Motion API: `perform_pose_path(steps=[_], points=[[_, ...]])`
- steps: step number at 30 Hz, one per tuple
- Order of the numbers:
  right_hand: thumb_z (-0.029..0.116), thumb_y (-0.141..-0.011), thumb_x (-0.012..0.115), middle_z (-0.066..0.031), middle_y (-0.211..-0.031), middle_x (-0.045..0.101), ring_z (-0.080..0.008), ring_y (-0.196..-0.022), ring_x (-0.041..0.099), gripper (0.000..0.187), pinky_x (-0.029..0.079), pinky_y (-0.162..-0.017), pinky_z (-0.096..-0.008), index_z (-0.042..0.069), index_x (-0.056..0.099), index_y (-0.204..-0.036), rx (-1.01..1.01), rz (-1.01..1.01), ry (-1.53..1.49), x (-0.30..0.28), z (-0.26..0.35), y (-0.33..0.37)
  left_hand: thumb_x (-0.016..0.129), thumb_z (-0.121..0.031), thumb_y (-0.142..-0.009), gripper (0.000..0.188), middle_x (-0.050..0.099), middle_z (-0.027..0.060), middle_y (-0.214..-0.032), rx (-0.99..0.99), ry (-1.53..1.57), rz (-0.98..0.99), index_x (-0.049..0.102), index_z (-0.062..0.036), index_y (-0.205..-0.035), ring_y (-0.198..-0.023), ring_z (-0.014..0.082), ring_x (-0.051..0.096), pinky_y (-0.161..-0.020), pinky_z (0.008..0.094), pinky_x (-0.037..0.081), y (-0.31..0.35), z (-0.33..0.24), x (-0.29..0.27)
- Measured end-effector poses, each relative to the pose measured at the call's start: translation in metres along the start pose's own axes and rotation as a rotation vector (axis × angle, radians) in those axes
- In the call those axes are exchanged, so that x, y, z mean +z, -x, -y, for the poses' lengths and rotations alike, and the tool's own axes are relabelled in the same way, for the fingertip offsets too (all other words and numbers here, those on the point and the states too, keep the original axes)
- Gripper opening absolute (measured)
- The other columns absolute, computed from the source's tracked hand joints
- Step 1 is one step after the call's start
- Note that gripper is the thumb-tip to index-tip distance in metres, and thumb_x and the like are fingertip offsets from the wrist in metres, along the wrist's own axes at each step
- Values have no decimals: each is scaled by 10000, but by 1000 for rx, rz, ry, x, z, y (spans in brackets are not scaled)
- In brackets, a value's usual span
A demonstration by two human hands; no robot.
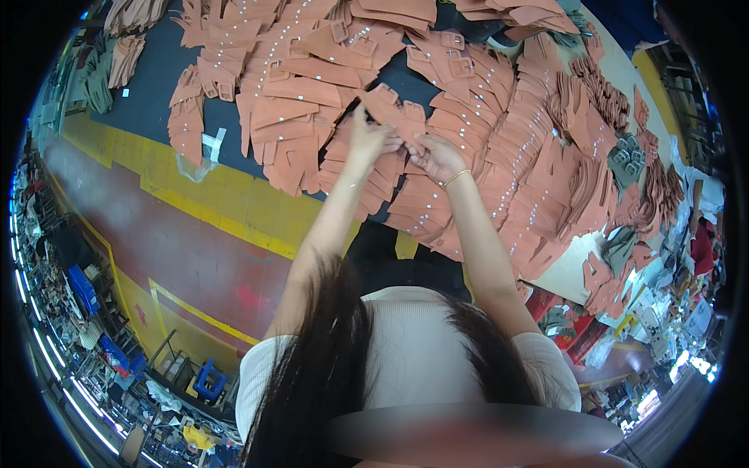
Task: The person repeatedly picks up small salmon-colored fabric pieces from a large pile on a table, briefly separates or aligns them, and places them into a smaller stack. The person occasionally pauses to adjust the pile or touch their arm. Other workers are visible in the background.
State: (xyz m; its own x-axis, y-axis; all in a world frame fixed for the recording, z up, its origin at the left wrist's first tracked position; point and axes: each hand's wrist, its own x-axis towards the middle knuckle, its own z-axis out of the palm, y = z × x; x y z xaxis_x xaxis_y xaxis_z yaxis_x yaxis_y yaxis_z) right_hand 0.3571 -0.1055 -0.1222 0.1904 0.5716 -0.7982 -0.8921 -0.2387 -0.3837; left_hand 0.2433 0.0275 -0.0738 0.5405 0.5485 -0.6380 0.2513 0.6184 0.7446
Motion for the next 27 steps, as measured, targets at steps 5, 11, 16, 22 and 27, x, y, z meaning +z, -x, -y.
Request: perform_pose_path(steps=[5,11,16,22,27], points=[[148,-900,624,-86,-904,612,-178,-748,653,224,573,-649,-274,-16,545,-1030,26,-25,122,11,-23,9,532,-82,-914,550,620,146,-899,-28,-125,-80,268,-39,-1395,-689,210,663,-632,324,574,33,-12,-58],[132,-879,646,-113,-976,579,-224,-752,668,307,586,-620,-268,-82,523,-1061,-22,-41,232,17,-24,13,499,-38,-901,355,594,127,-906,548,-532,-230,482,5,-1252,-783,219,611,-660,316,500,37,-9,-78],[273,-864,669,-104,-784,633,-189,-599,654,337,546,-534,-267,-55,594,-886,-35,-134,617,24,-18,20,502,24,-826,350,557,185,-1092,854,-948,-137,548,-5,-1171,-1017,352,540,-869,411,456,26,-1,-59],[436,-849,645,-98,-592,625,-179,-517,625,455,498,-501,-302,9,621,-694,-267,-254,1040,7,17,33,584,-195,-878,427,391,177,-1405,1007,-1402,-133,520,-81,-1284,-1298,357,367,-1046,499,318,12,25,-26],[317,-909,585,-187,-1008,653,-216,-892,659,367,536,-778,-358,-36,591,-1011,-327,-109,-22,4,70,4,550,-399,-886,547,324,145,-1474,962,-1577,-113,471,-146,-1365,-1370,325,271,-1105,544,180,5,47,-29]])
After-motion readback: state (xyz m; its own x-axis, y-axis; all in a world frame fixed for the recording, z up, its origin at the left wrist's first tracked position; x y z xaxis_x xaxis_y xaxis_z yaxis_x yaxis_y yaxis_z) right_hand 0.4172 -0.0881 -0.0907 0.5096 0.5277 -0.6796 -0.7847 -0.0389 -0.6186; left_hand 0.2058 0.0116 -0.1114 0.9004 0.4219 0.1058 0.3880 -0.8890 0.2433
